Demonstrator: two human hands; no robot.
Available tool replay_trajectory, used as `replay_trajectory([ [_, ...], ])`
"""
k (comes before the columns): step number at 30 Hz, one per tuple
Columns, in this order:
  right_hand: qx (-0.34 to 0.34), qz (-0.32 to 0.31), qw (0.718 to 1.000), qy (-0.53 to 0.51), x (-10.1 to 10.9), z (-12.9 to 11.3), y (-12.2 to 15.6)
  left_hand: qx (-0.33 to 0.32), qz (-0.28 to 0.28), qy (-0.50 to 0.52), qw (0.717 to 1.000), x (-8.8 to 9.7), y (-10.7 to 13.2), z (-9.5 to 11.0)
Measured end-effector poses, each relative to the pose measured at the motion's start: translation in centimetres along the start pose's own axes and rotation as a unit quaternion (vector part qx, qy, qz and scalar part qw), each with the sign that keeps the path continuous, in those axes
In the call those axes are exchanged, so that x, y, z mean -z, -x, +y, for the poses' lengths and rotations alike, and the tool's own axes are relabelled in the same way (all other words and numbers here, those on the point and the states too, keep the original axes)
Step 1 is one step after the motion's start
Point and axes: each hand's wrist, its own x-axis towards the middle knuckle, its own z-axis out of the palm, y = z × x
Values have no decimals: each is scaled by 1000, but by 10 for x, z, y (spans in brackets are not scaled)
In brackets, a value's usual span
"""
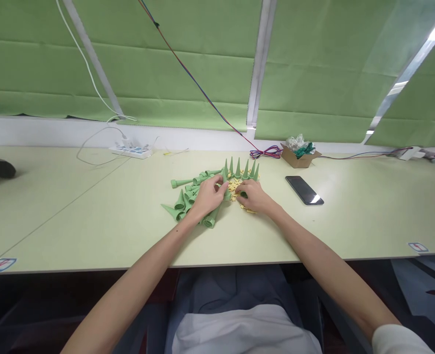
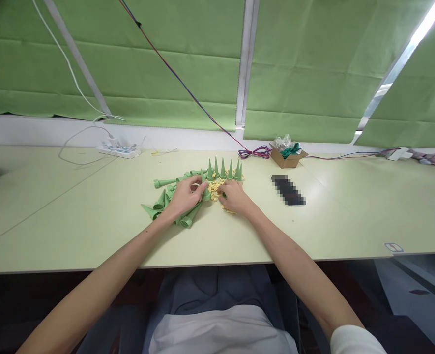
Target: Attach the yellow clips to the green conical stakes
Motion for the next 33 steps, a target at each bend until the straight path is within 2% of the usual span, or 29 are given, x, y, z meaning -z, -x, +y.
replay_trajectory([
  [11,0,12,1000,0,-7,-2,-2,-14,-11,6,1000,-2,0,-2],
  [24,-8,126,988,-93,-7,1,-6,-12,-20,6,1000,0,2,3],
  [30,-7,197,968,-155,-5,-4,-5,-10,-12,9,1000,1,2,4],
  [33,-16,206,957,-204,-3,-8,-3,-7,-9,23,1000,1,2,6],
])
